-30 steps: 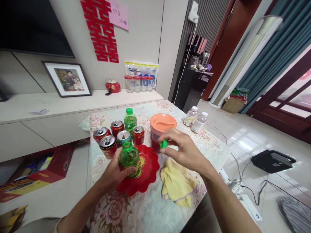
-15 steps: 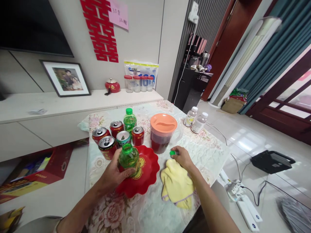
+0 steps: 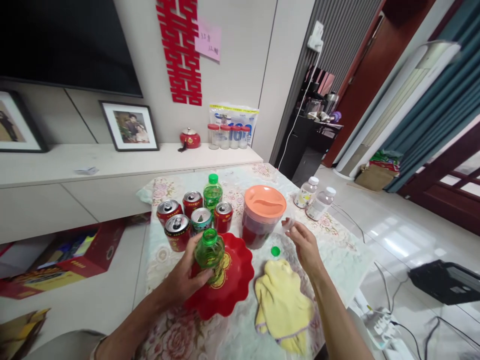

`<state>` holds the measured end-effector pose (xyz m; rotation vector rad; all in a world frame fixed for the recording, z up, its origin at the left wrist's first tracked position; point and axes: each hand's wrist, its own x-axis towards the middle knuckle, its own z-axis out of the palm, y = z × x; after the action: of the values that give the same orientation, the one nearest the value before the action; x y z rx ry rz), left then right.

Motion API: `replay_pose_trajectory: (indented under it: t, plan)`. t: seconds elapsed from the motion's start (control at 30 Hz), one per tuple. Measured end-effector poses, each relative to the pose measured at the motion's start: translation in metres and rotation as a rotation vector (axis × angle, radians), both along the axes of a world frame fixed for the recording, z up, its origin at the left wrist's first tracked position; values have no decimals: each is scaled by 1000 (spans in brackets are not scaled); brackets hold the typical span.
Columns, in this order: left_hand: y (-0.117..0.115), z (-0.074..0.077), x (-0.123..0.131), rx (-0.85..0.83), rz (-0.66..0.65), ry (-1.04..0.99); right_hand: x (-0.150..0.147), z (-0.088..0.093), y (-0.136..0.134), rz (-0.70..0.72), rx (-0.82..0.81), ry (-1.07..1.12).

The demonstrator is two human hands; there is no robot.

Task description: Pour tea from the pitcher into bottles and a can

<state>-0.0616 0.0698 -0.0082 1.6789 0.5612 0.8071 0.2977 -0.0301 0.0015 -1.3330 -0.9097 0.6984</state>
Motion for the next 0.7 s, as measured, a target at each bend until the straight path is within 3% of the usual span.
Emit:
replay_pose_trajectory:
  t: [0.27,0.43,0.57,0.7]
  plan:
    - [0,10,2,-88,-74,-108,6,-11,46,25,215,164]
    - [0,11,1,-127,-80,-152,-1,-8,54,8,291,236]
    - [0,5,2,-223,-81,-168,-8,3,50,-21,324,262]
    - [2,4,3,-236,-65,-182,-14,30,40,-75,344,264]
